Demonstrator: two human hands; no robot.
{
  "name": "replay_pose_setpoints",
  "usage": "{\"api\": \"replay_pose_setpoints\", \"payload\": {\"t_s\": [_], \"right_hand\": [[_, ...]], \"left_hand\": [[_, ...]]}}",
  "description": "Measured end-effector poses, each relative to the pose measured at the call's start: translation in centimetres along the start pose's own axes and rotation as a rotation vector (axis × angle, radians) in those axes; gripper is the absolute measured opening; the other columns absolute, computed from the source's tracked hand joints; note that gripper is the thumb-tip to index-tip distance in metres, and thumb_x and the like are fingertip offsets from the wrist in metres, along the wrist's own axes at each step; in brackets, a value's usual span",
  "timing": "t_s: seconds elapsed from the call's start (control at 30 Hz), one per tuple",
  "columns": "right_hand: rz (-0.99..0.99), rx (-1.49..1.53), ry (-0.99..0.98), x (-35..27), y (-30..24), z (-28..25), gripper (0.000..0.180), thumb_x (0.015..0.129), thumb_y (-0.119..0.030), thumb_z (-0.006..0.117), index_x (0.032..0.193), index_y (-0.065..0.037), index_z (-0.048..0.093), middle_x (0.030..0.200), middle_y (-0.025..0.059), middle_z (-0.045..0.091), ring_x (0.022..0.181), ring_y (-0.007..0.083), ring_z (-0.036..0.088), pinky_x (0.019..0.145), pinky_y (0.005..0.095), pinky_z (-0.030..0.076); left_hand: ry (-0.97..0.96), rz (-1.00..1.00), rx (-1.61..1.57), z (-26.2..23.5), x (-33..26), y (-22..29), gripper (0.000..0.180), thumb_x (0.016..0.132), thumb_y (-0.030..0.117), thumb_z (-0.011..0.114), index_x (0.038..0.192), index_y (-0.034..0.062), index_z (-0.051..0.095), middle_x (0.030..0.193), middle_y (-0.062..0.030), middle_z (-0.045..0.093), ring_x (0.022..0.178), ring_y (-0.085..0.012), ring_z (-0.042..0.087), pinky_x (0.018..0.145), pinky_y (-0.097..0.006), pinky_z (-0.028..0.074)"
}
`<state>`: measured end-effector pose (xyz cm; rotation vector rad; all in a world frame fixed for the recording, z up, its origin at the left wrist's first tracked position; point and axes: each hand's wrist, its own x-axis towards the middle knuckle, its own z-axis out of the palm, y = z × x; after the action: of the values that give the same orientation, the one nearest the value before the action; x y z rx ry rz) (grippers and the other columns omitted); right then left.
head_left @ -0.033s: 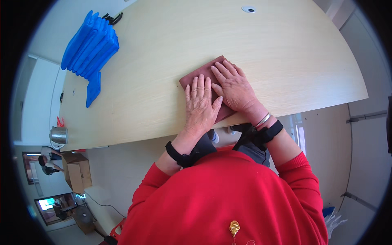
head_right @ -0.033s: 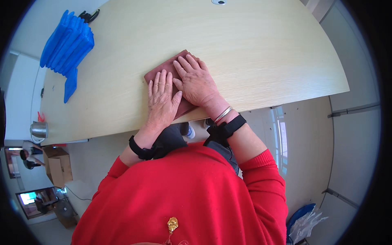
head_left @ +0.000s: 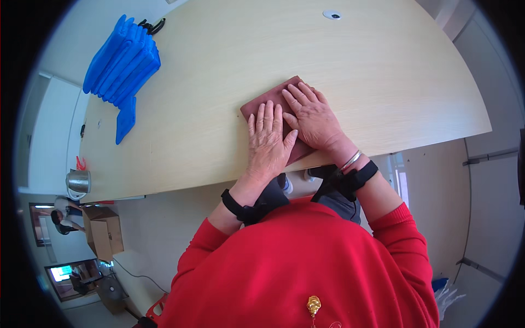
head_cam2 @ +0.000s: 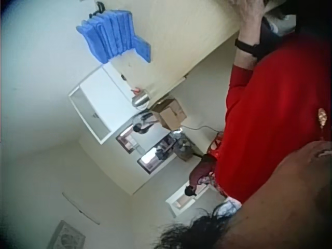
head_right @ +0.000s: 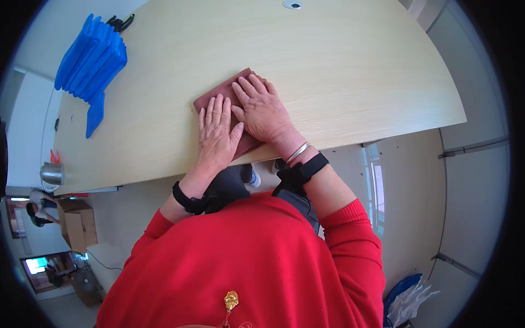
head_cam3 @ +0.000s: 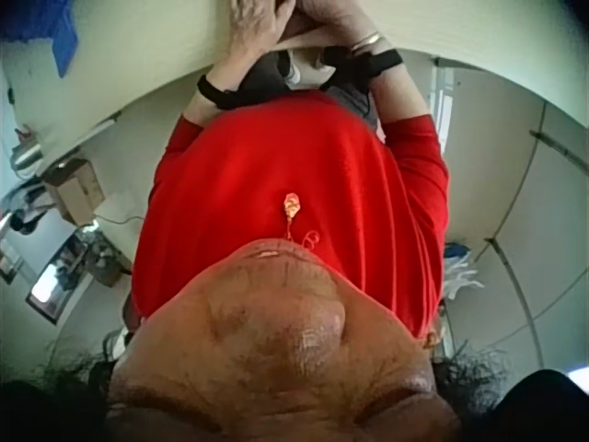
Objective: Folding a brown cloth on a table in a packaging facility.
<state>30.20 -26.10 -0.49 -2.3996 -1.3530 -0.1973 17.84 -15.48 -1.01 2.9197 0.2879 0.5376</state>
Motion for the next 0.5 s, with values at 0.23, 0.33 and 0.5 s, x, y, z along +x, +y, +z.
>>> {"api": "replay_pose_setpoints", "payload": {"t_s": [0.23, 0.33, 0.5], "right_hand": [[-0.044, -0.082, 0.07, -0.7, -0.6, -0.7, 0.056, 0.097, -0.041, 0.047, 0.143, -0.009, 0.044, 0.15, 0.0102, 0.04, 0.143, 0.0281, 0.029, 0.118, 0.0428, 0.022], [-0.118, -0.049, 0.187, -1.3, -1.4, -1.1, 0.054, 0.096, -0.041, 0.048, 0.139, -0.008, 0.049, 0.147, 0.0118, 0.044, 0.141, 0.0299, 0.033, 0.117, 0.0436, 0.021], [0.028, 0.111, -0.023, -1.0, -1.1, -0.9, 0.052, 0.096, -0.038, 0.047, 0.139, -0.009, 0.049, 0.148, 0.0112, 0.044, 0.142, 0.0298, 0.032, 0.119, 0.0433, 0.019]], "left_hand": [[0.098, 0.062, -0.125, -3.9, -1.0, -0.2, 0.046, 0.098, 0.026, 0.053, 0.136, 0.0003, 0.049, 0.144, -0.0196, 0.044, 0.137, -0.0343, 0.038, 0.117, -0.049, 0.019], [0.142, 0.25, -0.523, -10.5, 0.4, 0.7, 0.022, 0.092, 0.005, 0.056, 0.113, 0.0014, 0.062, 0.126, -0.0177, 0.058, 0.122, -0.0331, 0.055, 0.11, -0.045, 0.032], [0.194, 0.725, -0.544, -24.0, 0.8, 4.2, 0.016, 0.084, 0.008, 0.061, 0.1, 0.0038, 0.064, 0.108, -0.0141, 0.067, 0.101, -0.0276, 0.065, 0.093, -0.041, 0.049]]}}
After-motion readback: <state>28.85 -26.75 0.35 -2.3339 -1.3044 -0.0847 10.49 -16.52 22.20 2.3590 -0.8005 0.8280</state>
